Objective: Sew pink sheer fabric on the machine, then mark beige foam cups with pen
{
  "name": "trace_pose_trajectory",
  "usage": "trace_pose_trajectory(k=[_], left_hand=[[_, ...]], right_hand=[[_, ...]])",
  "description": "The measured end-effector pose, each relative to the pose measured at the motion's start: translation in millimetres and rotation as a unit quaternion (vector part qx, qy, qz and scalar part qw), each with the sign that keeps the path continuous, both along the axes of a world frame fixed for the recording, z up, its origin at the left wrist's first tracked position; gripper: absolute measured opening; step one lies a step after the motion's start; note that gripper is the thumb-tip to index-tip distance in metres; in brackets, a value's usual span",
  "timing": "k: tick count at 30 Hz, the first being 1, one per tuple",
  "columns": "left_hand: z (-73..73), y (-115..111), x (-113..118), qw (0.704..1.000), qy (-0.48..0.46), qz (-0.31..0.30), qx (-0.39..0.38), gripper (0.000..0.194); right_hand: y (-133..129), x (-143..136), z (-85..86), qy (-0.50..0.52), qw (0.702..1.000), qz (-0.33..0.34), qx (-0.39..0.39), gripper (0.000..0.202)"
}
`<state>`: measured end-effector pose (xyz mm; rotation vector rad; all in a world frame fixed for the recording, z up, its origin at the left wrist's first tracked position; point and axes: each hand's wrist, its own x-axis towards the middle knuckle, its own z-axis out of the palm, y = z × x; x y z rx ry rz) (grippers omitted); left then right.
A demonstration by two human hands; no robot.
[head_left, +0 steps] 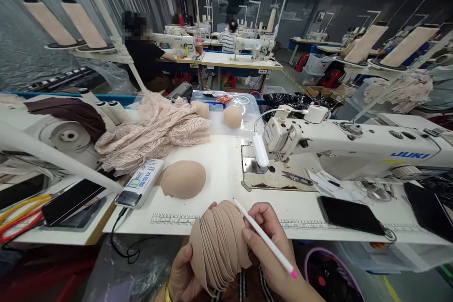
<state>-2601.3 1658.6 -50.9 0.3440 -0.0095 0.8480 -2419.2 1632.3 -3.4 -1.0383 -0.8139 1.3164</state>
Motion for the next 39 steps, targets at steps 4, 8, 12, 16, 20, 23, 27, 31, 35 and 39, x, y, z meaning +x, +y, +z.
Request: trace_pose_trajectory(k=[4,8,12,16,20,23,27,31,35,39], left_hand=[[-5.2,-2.6,-17.0,1.000,-0.021,0.019,-0.005,0.050],[-14.7,-10.1,-53.5,0.998,0.029,0.059,-0.020,0.032],[-24.2,-20.3,-85.7,0.993,0.032,0.111,-0.012,0.030],[-28.1,-28.1,-96.9,0.988,0.030,0.148,-0.014,0.036],[-29.3,-30.7,-96.4,0.988,0.058,0.141,-0.003,0.038],[-27.6,-28.2,-94.6,0.992,0.057,0.116,0.009,0.025],[-16.6,-18.6,-85.7,0.998,0.046,0.040,-0.011,0.019],[-4.7,-8.7,-65.2,0.999,0.046,0.007,-0.012,0.023],[-6.6,-6.9,-45.7,0.998,0.062,-0.022,0.004,0.028],[-13.0,-8.1,-37.5,0.995,0.096,-0.011,0.005,0.034]], right_hand=[[18.7,-15.2,7.3,0.086,0.994,-0.060,0.003,0.033],[52.2,-36.7,20.1,0.044,0.993,-0.110,0.016,0.032],[100.5,-66.0,21.5,-0.015,0.993,-0.102,0.051,0.030],[134.2,-85.0,-0.2,-0.067,0.989,-0.096,0.089,0.031],[130.1,-72.3,-23.0,-0.148,0.985,-0.057,0.075,0.033],[107.9,-49.9,-23.5,-0.202,0.974,-0.078,0.067,0.035],[63.9,-26.3,-8.0,-0.220,0.973,-0.046,0.054,0.030],[19.7,-10.9,-2.5,-0.187,0.982,0.006,0.030,0.026],[-9.0,6.3,-9.7,-0.119,0.991,-0.047,0.031,0.028],[-19.8,18.2,-7.8,-0.023,0.995,-0.099,0.014,0.032]])
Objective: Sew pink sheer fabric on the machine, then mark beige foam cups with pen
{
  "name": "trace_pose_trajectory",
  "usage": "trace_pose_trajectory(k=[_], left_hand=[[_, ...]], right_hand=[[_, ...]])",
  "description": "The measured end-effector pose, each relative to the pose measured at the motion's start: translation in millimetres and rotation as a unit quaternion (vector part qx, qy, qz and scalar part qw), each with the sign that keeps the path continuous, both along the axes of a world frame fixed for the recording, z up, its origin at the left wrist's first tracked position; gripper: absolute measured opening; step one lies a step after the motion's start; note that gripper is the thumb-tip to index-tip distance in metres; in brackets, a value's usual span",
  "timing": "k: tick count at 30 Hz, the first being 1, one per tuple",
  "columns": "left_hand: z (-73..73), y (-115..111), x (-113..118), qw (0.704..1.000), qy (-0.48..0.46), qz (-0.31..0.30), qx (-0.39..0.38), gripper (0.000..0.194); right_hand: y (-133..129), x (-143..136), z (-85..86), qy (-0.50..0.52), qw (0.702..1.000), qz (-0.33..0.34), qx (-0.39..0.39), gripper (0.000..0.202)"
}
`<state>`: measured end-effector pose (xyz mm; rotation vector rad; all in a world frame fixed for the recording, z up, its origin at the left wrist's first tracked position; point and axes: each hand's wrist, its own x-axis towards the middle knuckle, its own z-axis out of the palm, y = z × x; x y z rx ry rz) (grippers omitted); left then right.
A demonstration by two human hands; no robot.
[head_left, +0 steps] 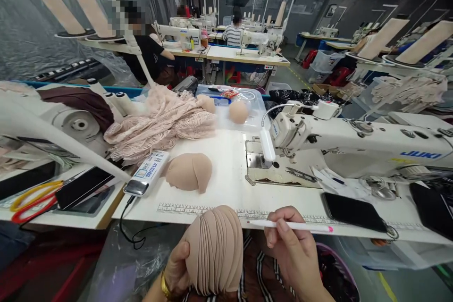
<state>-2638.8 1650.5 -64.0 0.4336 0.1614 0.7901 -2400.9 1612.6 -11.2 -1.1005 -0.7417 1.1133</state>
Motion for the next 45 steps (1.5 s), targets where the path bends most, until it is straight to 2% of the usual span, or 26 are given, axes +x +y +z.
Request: trace_pose_trajectory(k=[4,8,11,14,19,28,36,39,45], left_hand=[[3.4,2.9,5.3,0.999,0.013,0.028,-0.019,0.047],[12.4,8.3,14.1,0.999,0.017,0.030,-0.001,0.042],[16.3,11.8,20.5,0.998,0.048,0.024,0.013,0.059],[17.9,14.3,24.9,0.998,0.062,0.024,0.015,0.076],[22.6,16.0,28.1,0.996,0.078,0.039,0.031,0.070],[15.8,16.0,29.2,0.995,0.082,0.035,0.053,0.076],[21.0,17.6,26.5,0.995,0.091,0.047,0.013,0.074],[22.4,17.5,27.1,0.994,0.094,0.050,-0.007,0.078],[22.4,15.4,28.3,0.991,0.106,0.070,-0.032,0.090]], right_hand=[[1.6,4.4,0.3,0.029,0.999,0.015,-0.010,0.034],[7.0,6.2,-8.8,0.061,0.998,0.030,-0.009,0.034],[10.9,6.5,-9.8,0.085,0.996,0.023,-0.015,0.035],[13.1,5.7,-3.7,0.101,0.995,0.015,-0.011,0.035],[12.5,3.8,3.5,0.099,0.995,-0.006,-0.021,0.036],[15.2,1.8,-7.0,0.070,0.997,0.035,-0.020,0.037],[18.7,2.0,-5.3,0.143,0.989,0.015,-0.013,0.035],[16.2,3.8,-7.5,0.123,0.992,0.001,-0.015,0.033],[13.1,4.3,-12.0,0.068,0.997,0.026,-0.015,0.034]])
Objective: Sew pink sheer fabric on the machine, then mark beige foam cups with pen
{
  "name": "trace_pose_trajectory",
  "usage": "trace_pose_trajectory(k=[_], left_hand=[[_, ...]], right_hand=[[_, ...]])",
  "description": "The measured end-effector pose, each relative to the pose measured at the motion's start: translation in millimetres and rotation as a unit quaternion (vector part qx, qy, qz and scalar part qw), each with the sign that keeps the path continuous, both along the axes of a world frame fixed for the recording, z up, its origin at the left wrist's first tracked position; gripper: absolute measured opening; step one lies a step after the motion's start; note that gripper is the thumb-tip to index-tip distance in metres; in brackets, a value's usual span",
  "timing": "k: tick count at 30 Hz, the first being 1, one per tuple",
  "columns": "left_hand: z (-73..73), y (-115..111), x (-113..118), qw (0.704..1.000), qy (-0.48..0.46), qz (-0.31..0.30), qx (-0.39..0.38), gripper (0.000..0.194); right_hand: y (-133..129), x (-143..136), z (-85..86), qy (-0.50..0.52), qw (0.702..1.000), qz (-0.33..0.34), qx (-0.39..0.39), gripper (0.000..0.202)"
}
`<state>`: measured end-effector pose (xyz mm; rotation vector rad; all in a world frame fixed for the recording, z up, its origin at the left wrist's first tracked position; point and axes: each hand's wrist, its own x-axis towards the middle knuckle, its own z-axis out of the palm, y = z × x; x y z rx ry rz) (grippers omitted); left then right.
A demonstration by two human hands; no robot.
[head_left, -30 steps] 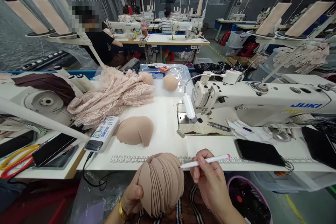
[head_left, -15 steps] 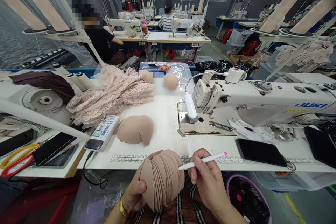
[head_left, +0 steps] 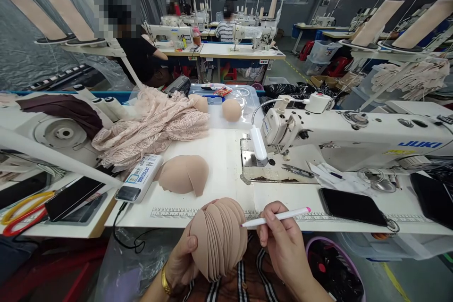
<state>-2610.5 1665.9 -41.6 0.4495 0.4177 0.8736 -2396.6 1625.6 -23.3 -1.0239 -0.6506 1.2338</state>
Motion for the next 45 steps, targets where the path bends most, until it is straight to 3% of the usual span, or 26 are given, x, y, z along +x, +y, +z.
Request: trace_pose_trajectory(k=[6,14,18,24,32,39,45], left_hand=[[-1.1,-1.5,0.0,1.000,0.002,-0.001,-0.008,0.088],[2.0,-3.1,0.1,0.999,0.044,0.027,-0.018,0.089],[-6.8,-5.9,-1.2,0.997,0.060,0.033,-0.021,0.086],[-16.7,-9.2,-1.5,0.997,0.062,0.039,-0.026,0.090],[-15.1,-10.1,-3.5,0.994,0.092,0.051,-0.036,0.087],[-4.5,-8.6,-1.0,0.996,0.076,0.030,-0.020,0.088],[-0.7,-7.4,-2.2,0.995,0.079,0.049,-0.028,0.107]], right_hand=[[4.6,-2.0,-1.1,0.001,1.000,-0.021,-0.004,0.037],[8.0,-7.5,4.2,0.039,0.999,0.003,-0.024,0.040],[9.2,-6.1,7.9,0.048,0.999,-0.006,-0.013,0.040],[5.7,-6.7,-3.0,-0.030,0.999,0.008,0.006,0.033],[5.6,-9.5,0.4,-0.027,0.999,0.029,0.028,0.031],[6.1,-12.7,2.7,-0.043,0.997,0.052,0.026,0.031],[5.6,-12.1,7.3,-0.050,0.998,0.029,0.013,0.033]])
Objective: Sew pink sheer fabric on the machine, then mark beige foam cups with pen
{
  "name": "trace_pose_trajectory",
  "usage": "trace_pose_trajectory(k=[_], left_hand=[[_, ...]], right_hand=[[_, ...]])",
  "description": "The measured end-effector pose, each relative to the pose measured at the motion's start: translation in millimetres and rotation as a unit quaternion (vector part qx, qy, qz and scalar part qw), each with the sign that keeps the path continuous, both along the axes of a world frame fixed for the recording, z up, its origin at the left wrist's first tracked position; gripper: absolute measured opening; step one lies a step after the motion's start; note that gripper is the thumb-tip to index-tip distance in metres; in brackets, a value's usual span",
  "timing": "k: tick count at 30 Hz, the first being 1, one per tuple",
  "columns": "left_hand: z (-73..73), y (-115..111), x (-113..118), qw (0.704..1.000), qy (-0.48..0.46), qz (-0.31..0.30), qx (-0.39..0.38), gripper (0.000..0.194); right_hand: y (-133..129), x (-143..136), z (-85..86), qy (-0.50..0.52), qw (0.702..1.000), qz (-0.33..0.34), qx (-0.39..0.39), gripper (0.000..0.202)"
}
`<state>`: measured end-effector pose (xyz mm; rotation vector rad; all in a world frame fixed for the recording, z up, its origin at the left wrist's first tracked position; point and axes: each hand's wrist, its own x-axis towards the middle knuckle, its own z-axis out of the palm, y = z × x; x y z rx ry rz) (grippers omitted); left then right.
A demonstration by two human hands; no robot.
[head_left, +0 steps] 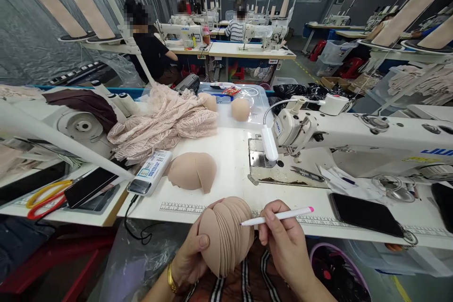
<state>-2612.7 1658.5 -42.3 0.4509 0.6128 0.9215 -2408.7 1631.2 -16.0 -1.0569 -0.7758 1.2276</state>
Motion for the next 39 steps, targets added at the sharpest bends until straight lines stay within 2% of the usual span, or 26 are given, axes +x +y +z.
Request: trace_pose_trajectory(k=[3,6,9,13,19,23,26,32,39], left_hand=[[1.0,-0.3,0.3,1.000,0.006,0.001,0.001,0.109],[-3.5,-1.7,0.1,1.000,0.009,0.004,0.000,0.107],[-10.9,-3.2,-0.5,1.000,0.004,0.009,-0.001,0.098],[-14.2,-3.1,0.3,1.000,-0.008,0.002,0.006,0.085],[-7.2,-1.5,2.2,1.000,-0.002,0.005,-0.003,0.090],[-0.5,-0.6,2.3,1.000,-0.013,-0.011,0.004,0.082],[3.7,0.1,2.2,0.999,-0.024,-0.016,0.016,0.077],[6.6,-0.5,2.4,0.999,-0.018,-0.020,0.030,0.073],[10.4,-1.0,5.4,0.998,-0.024,-0.035,0.036,0.078]], right_hand=[[-0.3,-1.1,-0.4,-0.017,1.000,0.025,0.007,0.034],[-0.9,-2.1,0.8,-0.002,1.000,0.016,0.007,0.034],[-1.5,-3.0,2.7,-0.008,1.000,0.003,0.000,0.035],[-2.0,-4.1,1.0,-0.026,0.999,0.033,0.014,0.035],[-0.8,-2.9,-4.3,-0.004,1.000,0.012,0.013,0.032],[0.1,-5.2,-3.2,-0.015,0.999,0.027,0.010,0.031],[-0.7,-6.3,0.2,-0.013,0.999,0.042,0.012,0.032],[-3.1,-8.2,13.7,-0.022,1.000,0.005,-0.006,0.036],[-4.4,-12.1,20.4,-0.041,0.999,0.033,-0.010,0.038]])
